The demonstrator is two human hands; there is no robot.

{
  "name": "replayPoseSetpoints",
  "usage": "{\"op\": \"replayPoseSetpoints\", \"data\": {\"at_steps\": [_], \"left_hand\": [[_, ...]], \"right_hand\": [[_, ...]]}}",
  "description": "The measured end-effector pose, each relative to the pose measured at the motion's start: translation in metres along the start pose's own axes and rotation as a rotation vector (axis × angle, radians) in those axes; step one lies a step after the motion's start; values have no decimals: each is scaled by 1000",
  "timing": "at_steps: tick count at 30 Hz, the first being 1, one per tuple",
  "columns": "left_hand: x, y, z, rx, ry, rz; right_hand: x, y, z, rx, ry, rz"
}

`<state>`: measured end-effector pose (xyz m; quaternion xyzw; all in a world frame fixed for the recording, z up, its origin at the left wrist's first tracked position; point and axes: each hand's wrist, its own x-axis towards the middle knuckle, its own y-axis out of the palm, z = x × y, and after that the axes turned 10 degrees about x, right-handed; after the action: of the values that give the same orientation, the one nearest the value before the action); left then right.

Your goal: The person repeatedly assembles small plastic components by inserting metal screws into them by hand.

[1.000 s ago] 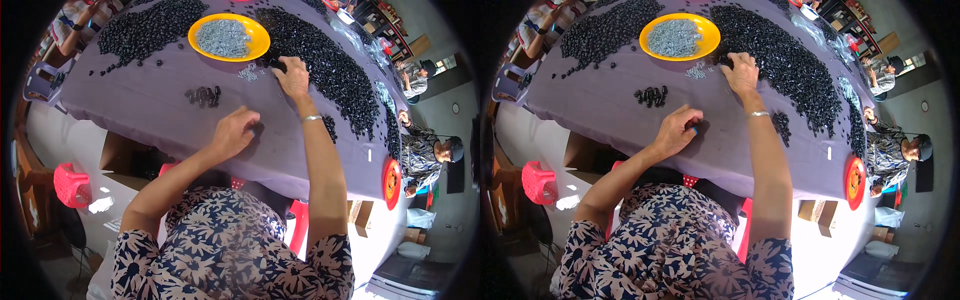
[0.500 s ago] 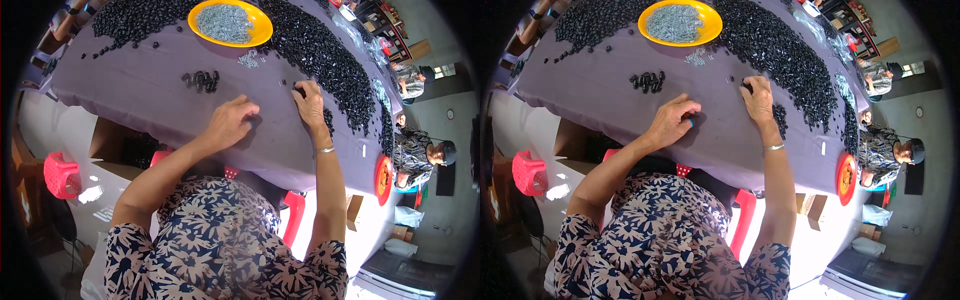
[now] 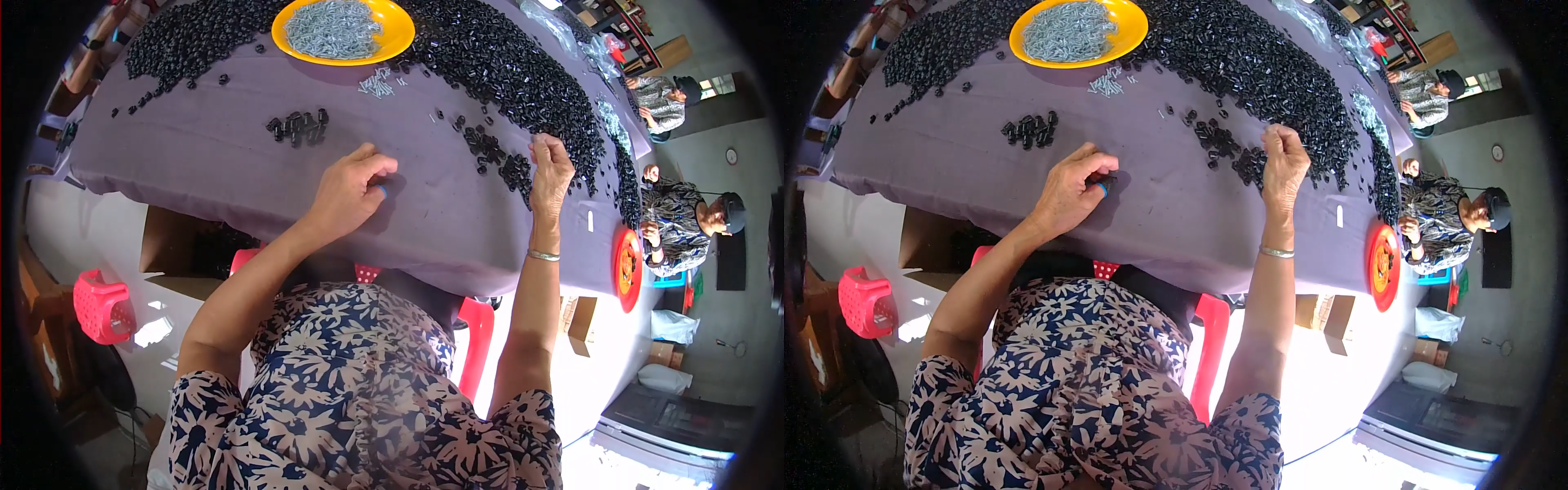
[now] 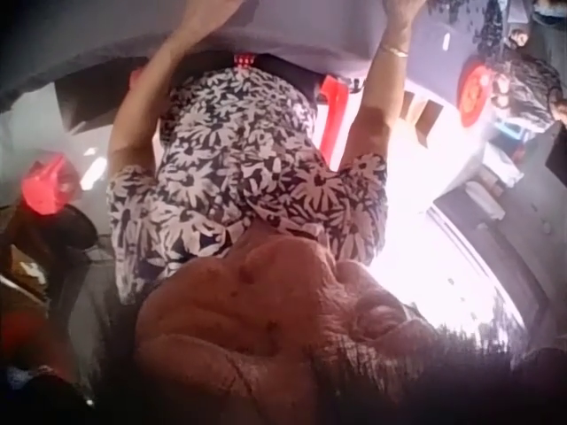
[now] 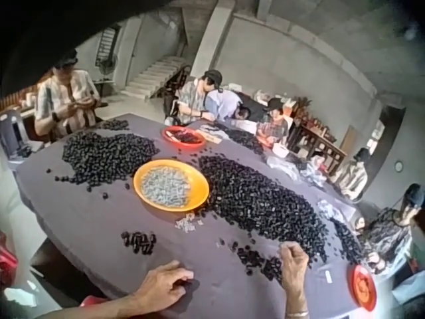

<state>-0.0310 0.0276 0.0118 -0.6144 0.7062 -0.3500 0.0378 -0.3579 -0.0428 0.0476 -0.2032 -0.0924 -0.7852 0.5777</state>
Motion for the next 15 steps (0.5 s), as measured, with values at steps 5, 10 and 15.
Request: {"op": "replayPoseSetpoints", "data": {"at_steps": [5, 10, 15], "left_hand": [[1, -1, -1, 30, -13, 14], [1, -1, -1, 52, -15, 8], [0, 1, 1, 82, 15, -10]], "right_hand": [[-3, -2, -6, -138, 13, 155], [-7, 29, 8, -441, -157, 427], [-2, 57, 13, -641, -357, 547]]}}
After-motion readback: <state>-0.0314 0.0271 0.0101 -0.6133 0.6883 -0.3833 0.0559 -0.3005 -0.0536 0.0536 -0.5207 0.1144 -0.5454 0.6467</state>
